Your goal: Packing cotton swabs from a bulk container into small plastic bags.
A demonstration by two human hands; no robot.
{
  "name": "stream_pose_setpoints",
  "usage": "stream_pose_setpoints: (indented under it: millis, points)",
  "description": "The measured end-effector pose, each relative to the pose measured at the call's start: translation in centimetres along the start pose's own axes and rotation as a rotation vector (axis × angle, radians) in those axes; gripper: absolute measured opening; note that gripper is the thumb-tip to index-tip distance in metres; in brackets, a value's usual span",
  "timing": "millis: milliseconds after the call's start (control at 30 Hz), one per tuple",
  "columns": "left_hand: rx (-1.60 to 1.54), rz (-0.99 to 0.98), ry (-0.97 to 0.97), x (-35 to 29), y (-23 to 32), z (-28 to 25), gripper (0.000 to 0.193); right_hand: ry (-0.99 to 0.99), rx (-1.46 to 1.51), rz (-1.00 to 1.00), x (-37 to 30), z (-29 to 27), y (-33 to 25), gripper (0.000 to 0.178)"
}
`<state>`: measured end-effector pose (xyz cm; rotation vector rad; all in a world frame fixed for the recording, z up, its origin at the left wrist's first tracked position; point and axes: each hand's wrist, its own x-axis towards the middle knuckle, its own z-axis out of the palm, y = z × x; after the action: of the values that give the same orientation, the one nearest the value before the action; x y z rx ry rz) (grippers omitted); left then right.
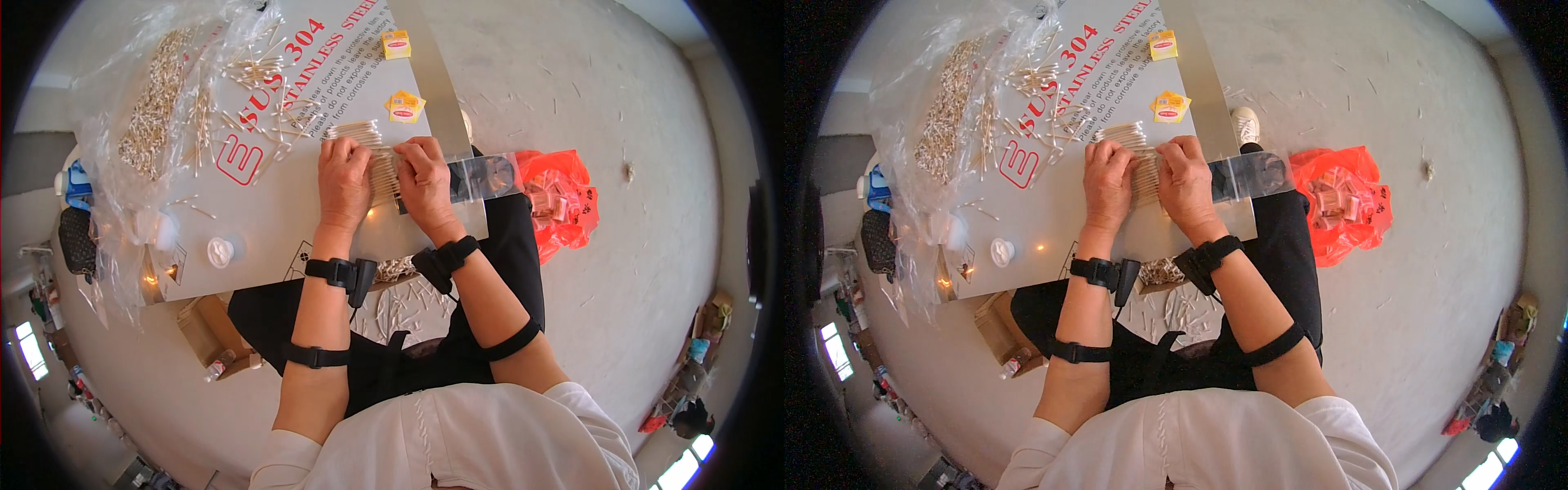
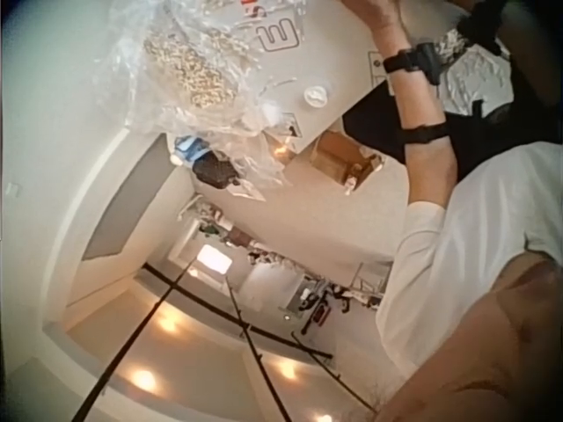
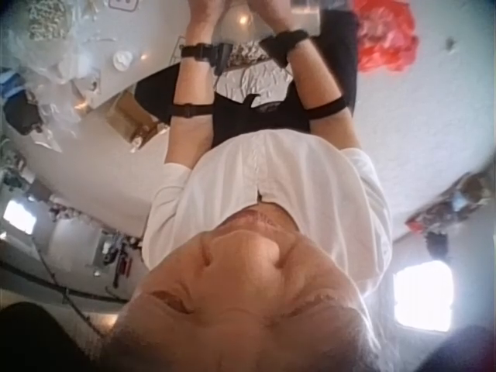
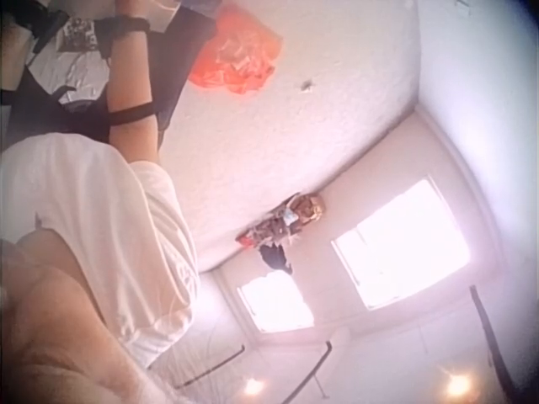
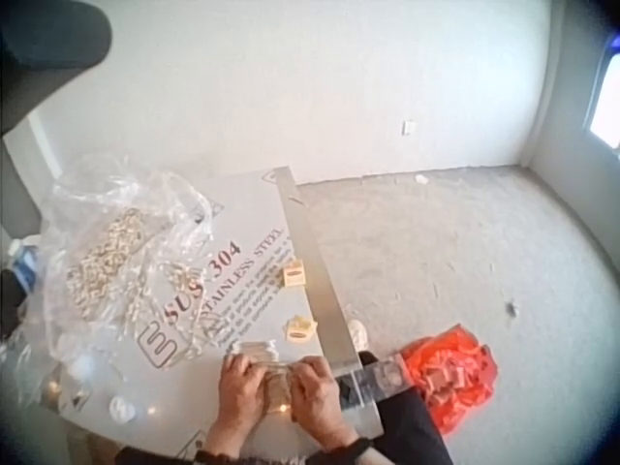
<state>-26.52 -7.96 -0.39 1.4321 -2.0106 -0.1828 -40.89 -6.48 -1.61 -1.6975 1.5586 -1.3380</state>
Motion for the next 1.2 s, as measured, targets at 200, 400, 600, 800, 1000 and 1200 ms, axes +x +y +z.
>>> stream_pose_setpoints:
  millis: [200, 400, 600, 800, 1000, 1200]
  points:
    - [0.191, -0.010, -0.114, -1.2, 2.0, -0.6, 0.048, 0.033, 0.133, 0.088, -0.2, -0.4, 0.3, 0.019]
    - [0.273, -0.089, -0.299, -2.2, 3.0, 0.4, 0.082, 0.061, 0.417, 0.200, 0.1, -0.8, 0.3, 0.020]
    - [-0.052, -0.136, -0.160, -2.6, 2.1, 0.3, 0.073, 0.009, 0.686, 0.281, -1.1, 0.4, 0.1, 0.044]
    - [-0.707, -0.432, 0.265, -2.0, 0.9, 1.3, 0.062, 0.012, 0.717, 0.279, -0.2, 1.5, -0.3, 0.049]
    - [-0.942, -0.454, 0.289, -1.6, 1.3, 2.1, 0.062, -0.002, 0.576, 0.187, -0.2, 2.6, 0.0, 0.049]
    - [-1.204, -0.500, 0.387, -1.6, 1.0, 1.9, 0.059, -0.036, 0.692, 0.251, -0.1, 2.0, 0.0, 0.050]
